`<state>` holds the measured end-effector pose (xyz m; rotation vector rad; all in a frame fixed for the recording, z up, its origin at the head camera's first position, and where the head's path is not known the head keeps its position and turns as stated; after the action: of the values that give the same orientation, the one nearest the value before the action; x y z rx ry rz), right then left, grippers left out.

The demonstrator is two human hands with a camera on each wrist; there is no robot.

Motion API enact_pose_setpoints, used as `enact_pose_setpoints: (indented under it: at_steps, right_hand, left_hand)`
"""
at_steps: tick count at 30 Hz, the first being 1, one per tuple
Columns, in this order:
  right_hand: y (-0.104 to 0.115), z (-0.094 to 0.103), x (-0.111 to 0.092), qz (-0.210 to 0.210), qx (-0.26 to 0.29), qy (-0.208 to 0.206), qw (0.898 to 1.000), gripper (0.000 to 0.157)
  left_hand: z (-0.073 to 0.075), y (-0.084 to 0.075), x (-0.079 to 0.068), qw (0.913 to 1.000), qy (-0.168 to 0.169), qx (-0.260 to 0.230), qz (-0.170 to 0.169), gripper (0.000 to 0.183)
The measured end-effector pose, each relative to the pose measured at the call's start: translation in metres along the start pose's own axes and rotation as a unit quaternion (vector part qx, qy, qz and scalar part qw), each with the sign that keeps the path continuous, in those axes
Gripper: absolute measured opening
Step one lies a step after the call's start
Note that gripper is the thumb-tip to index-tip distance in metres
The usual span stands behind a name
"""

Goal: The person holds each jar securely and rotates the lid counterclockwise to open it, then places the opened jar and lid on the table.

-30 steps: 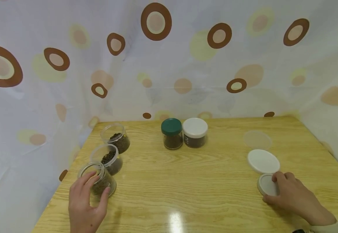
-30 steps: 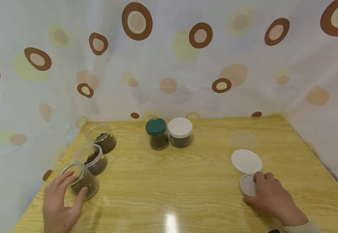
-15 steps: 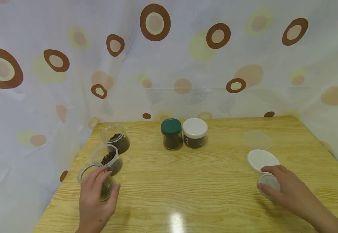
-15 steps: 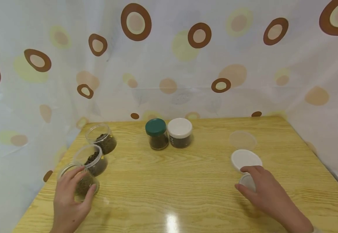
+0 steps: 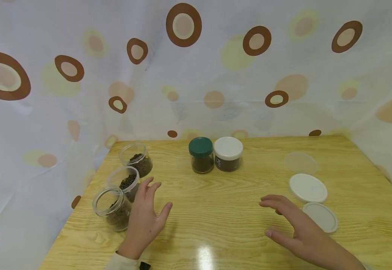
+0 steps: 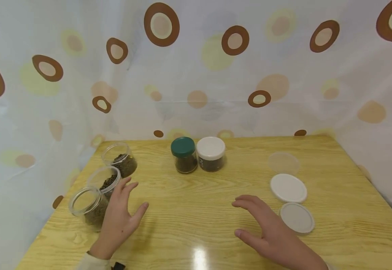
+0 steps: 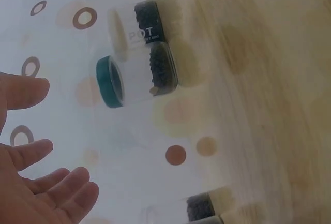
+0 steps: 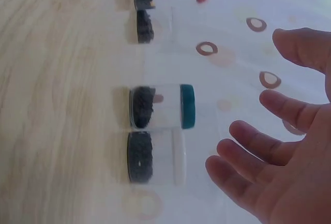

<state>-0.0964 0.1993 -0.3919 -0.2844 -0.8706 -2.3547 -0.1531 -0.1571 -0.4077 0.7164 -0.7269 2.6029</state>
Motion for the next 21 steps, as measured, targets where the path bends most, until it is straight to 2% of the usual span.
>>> enact_pose_setpoints:
  at_steps: [3, 7, 15, 21]
  right_hand:
    - [0.003, -0.007, 0.003, 0.007, 0.008, 0.014, 1.000, 0.066]
    - [0.004, -0.012, 0.005, 0.014, 0.011, 0.021, 1.000, 0.065]
    - [0.003, -0.019, 0.007, 0.015, 0.046, 0.042, 0.998, 0.063]
    - [0.002, -0.023, 0.006, 0.014, 0.070, 0.047, 0.996, 0.062]
  left_hand:
    - [-0.016, 0.001, 0.011, 0.9974, 0.052, -0.026, 0.042, 0.061]
    - [-0.030, 0.001, 0.030, 0.9906, 0.096, -0.060, 0.077, 0.063]
    - [-0.060, 0.006, 0.069, 0.9797, 0.133, -0.104, 0.109, 0.068]
    - [-0.088, 0.014, 0.096, 0.9618, 0.147, -0.169, 0.157, 0.080]
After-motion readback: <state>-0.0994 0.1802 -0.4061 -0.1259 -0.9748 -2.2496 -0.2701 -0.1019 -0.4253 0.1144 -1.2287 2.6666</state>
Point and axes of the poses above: each hand's wrist, its own x-axis towards the middle knuckle, its own z-axis out of the back of the hand, y = z × x, the point moved 4 cm from there along x, towards the middle knuckle, and after that the axes turned 3 degrees about y, right-handed, at the moved point
